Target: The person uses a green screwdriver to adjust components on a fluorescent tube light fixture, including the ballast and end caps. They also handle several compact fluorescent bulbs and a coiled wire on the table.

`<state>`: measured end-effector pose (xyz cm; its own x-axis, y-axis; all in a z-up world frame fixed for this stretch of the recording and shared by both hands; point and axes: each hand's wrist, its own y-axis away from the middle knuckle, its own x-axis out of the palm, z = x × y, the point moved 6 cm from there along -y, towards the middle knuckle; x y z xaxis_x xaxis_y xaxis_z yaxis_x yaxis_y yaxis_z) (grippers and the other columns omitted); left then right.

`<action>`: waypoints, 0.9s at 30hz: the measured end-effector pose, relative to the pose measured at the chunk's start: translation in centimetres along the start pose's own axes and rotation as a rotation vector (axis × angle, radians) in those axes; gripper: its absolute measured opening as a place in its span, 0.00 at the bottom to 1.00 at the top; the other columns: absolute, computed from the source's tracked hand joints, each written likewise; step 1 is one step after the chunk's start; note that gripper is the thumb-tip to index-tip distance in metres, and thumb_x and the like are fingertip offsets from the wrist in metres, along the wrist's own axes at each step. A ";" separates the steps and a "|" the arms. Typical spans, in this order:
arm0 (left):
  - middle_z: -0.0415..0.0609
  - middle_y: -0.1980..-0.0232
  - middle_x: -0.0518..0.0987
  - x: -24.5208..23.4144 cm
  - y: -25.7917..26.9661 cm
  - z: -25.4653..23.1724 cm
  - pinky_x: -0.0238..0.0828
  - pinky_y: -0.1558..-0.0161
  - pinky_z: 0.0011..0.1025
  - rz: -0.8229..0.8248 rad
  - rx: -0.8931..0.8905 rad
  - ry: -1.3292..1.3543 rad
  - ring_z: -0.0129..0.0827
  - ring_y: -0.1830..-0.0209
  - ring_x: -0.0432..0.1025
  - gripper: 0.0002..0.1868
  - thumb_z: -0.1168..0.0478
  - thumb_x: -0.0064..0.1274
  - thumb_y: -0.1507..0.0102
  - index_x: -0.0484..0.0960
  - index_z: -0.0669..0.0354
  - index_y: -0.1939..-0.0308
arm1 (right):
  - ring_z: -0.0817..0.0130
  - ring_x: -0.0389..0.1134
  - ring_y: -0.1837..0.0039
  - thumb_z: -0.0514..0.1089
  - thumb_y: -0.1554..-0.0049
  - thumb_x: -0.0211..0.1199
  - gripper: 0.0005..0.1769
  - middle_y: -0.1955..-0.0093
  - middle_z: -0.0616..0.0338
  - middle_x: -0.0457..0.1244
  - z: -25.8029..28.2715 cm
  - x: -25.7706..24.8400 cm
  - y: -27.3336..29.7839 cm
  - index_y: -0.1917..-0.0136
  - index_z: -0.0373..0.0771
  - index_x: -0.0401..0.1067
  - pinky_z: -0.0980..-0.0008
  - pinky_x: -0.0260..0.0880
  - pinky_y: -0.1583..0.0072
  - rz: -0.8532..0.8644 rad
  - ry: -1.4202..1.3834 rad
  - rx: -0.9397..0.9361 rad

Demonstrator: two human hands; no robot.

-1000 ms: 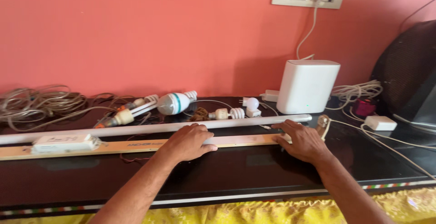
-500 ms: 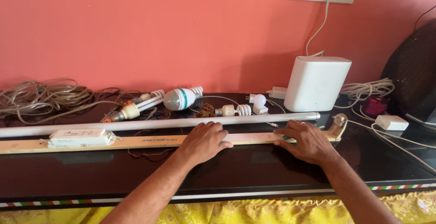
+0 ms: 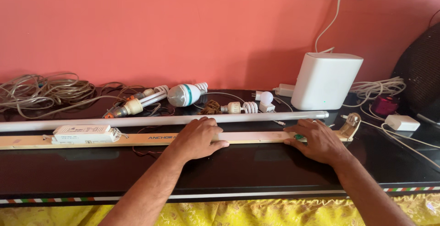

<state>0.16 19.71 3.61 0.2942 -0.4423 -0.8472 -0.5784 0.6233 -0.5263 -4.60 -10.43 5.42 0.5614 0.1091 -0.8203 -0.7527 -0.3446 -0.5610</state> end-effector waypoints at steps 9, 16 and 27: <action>0.51 0.58 0.80 0.7 -0.3 -0.5 0.74 0.54 0.45 0.002 0.026 0.006 0.45 0.55 0.76 0.23 0.42 0.59 0.40 0.86 0.58 0.56 | 0.56 0.69 0.50 0.63 0.47 0.64 0.25 0.56 0.58 0.66 0.1 0.2 -0.2 0.42 0.51 0.79 0.56 0.68 0.43 0.057 0.007 0.035; 0.50 0.60 0.79 1.8 -1.3 -1.4 0.72 0.50 0.44 -0.027 0.071 -0.070 0.43 0.53 0.74 0.23 0.42 0.58 0.39 0.85 0.59 0.62 | 0.50 0.69 0.46 0.49 0.38 0.60 0.22 0.47 0.48 0.66 0.1 -0.3 0.8 0.35 0.35 0.66 0.51 0.67 0.43 -0.225 -0.093 -0.234; 0.51 0.60 0.78 1.6 -1.4 -1.1 0.71 0.50 0.46 -0.051 0.085 -0.023 0.45 0.54 0.74 0.23 0.42 0.57 0.38 0.85 0.59 0.63 | 0.58 0.69 0.57 0.37 0.29 0.53 0.14 0.51 0.47 0.64 -7.4 -1.5 1.7 0.33 0.38 0.71 0.62 0.73 0.54 -0.535 -0.201 0.282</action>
<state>0.56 17.41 3.05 0.3393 -0.4605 -0.8202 -0.4963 0.6531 -0.5720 -4.17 -18.04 6.52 0.8300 0.3803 -0.4081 -0.4632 0.0622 -0.8841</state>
